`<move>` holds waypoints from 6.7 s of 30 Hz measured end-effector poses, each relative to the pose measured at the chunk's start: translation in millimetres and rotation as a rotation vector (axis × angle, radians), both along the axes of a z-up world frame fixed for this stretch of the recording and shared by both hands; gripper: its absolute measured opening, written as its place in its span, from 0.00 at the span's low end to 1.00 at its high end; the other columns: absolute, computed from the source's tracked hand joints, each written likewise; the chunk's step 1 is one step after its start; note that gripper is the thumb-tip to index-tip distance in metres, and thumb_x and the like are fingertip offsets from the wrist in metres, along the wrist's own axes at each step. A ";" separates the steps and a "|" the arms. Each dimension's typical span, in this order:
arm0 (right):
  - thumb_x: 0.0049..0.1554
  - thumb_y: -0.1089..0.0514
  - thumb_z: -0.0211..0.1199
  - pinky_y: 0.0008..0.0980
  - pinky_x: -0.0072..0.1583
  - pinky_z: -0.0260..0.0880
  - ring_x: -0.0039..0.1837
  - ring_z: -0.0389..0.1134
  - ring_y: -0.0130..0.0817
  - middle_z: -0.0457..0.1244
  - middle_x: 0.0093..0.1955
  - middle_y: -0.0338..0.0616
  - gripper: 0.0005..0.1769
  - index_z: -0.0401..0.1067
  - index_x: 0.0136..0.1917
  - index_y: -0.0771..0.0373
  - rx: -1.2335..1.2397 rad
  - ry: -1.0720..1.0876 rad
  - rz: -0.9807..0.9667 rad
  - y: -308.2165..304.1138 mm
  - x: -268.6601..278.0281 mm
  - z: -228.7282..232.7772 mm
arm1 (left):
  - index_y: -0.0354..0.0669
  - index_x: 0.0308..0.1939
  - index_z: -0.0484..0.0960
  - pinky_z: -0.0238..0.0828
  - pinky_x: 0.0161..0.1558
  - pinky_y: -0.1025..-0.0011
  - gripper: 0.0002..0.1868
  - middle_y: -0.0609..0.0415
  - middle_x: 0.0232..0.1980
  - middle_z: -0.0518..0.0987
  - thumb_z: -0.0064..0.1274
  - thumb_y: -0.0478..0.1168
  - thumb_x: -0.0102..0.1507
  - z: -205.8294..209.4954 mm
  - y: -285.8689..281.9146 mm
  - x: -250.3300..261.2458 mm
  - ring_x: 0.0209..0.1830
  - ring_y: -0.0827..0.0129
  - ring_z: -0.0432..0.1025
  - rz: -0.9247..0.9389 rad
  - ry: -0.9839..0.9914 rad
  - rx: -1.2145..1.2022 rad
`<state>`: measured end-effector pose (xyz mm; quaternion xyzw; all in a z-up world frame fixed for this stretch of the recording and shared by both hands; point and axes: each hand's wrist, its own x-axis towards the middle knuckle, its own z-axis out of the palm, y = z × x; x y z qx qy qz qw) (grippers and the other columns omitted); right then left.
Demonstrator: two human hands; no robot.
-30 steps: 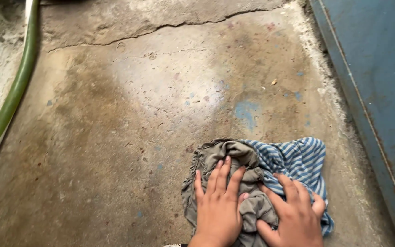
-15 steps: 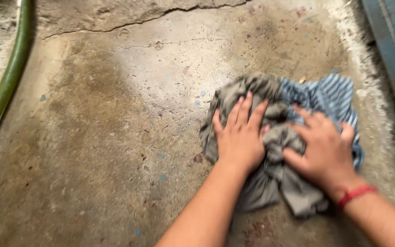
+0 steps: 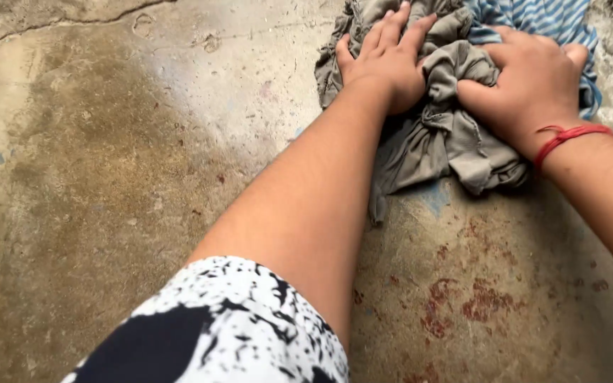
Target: Scrubbing a concrete floor using a cloth.
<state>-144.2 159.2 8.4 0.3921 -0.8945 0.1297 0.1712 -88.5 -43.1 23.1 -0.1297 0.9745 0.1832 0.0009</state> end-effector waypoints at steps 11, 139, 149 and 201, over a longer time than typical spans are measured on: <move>0.57 0.37 0.61 0.51 0.58 0.57 0.43 0.67 0.46 0.67 0.34 0.45 0.21 0.80 0.38 0.54 -0.053 0.000 -0.190 -17.4 31.5 5.8 | 0.77 0.78 0.48 0.20 0.77 0.44 0.40 0.64 0.85 0.38 0.42 0.47 0.63 3.0 11.4 24.2 0.84 0.73 0.36 0.016 -0.036 -0.002; 0.35 0.13 0.56 0.87 0.67 0.37 0.78 0.25 0.87 0.30 0.80 0.83 0.65 0.46 0.82 0.31 0.088 -0.388 -0.632 75.7 355.8 -25.9 | 0.54 0.77 0.59 0.31 0.67 0.27 0.52 0.36 0.78 0.53 0.56 0.68 0.53 -16.9 132.5 394.8 0.79 0.50 0.49 0.028 0.311 -0.120; 0.49 0.15 0.49 0.93 0.60 0.35 0.79 0.26 0.80 0.27 0.82 0.75 0.56 0.45 0.82 0.37 0.172 -0.544 -0.370 -86.5 191.2 52.9 | 0.54 0.78 0.48 0.23 0.69 0.25 0.55 0.41 0.82 0.41 0.60 0.60 0.52 10.6 32.8 240.8 0.82 0.51 0.39 0.321 0.146 -0.064; 0.66 0.18 0.51 0.86 0.67 0.34 0.79 0.46 0.71 0.49 0.83 0.70 0.37 0.69 0.76 0.40 -0.090 -0.049 -0.361 -172.7 111.1 -2.7 | 0.69 0.80 0.37 0.14 0.65 0.22 0.46 0.53 0.85 0.28 0.40 0.70 0.64 36.4 -98.5 148.6 0.83 0.62 0.24 0.130 -0.214 -0.091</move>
